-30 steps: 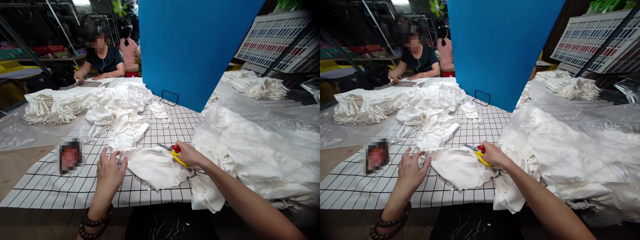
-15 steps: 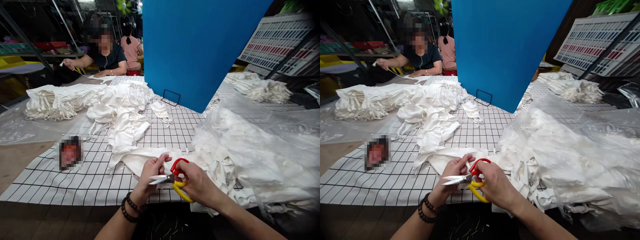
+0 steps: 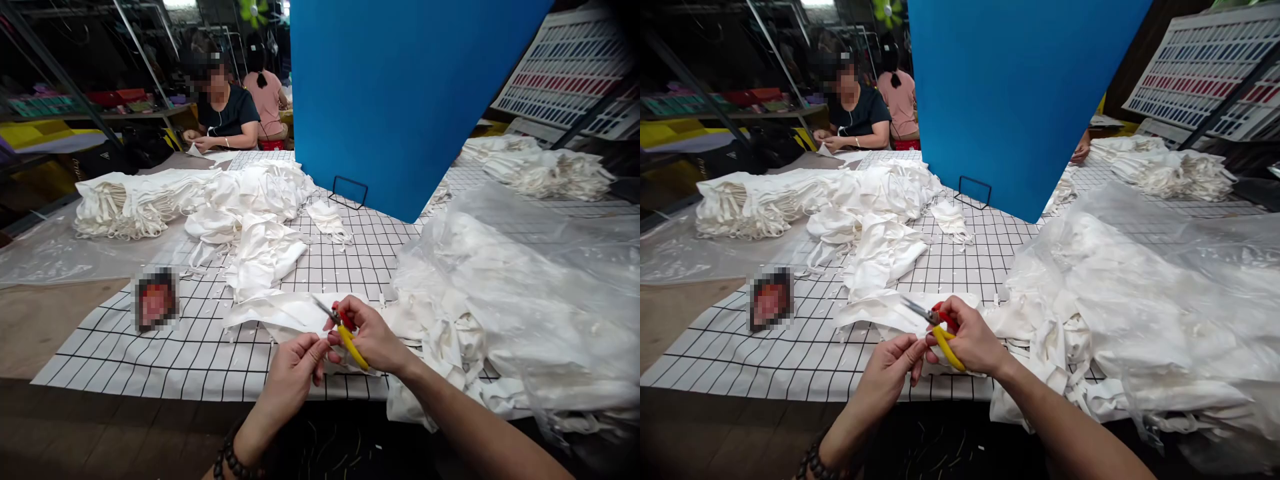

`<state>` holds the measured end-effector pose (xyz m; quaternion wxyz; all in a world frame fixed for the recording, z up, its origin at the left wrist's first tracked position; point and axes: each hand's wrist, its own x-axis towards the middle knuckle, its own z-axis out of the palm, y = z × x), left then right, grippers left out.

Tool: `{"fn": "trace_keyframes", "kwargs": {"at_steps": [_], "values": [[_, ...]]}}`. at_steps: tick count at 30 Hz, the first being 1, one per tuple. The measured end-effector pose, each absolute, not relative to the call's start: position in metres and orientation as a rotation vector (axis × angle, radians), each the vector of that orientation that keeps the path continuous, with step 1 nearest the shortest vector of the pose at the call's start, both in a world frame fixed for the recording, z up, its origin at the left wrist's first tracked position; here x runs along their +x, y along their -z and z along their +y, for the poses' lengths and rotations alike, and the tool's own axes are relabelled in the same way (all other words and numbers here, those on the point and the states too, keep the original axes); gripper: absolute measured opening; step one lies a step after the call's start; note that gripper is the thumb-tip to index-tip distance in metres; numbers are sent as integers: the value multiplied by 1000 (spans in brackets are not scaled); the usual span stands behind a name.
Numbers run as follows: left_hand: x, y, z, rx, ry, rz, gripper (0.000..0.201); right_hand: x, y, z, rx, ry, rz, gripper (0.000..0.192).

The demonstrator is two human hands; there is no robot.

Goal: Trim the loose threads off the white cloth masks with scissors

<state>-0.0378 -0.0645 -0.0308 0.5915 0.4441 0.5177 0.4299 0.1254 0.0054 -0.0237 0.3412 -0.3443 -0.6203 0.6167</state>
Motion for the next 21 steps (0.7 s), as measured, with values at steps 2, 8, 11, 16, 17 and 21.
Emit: {"fn": "trace_keyframes", "kwargs": {"at_steps": [2, 8, 11, 16, 17, 21], "values": [[-40, 33, -65, 1154, -1092, 1321, 29, 123, 25, 5, -910, -1547, -1535, 36], [-35, 38, -65, 1355, -1361, 1424, 22, 122, 28, 1, -962, -1563, -1464, 37], [-31, 42, -62, 1201, -1308, 1174, 25, 127, 28, -2, -999, -1609, -1525, 37], [-31, 47, -58, 1186, -1364, 1123, 22, 155, 14, -7, -1219, -1350, -1753, 35], [-31, 47, -57, 1213, -1364, 1146, 22, 161, 9, -9, -1284, -1289, -1846, 37], [-31, 45, -56, 1349, -1333, 1204, 23, 174, -5, -20, -1468, -1061, -2193, 44]]}}
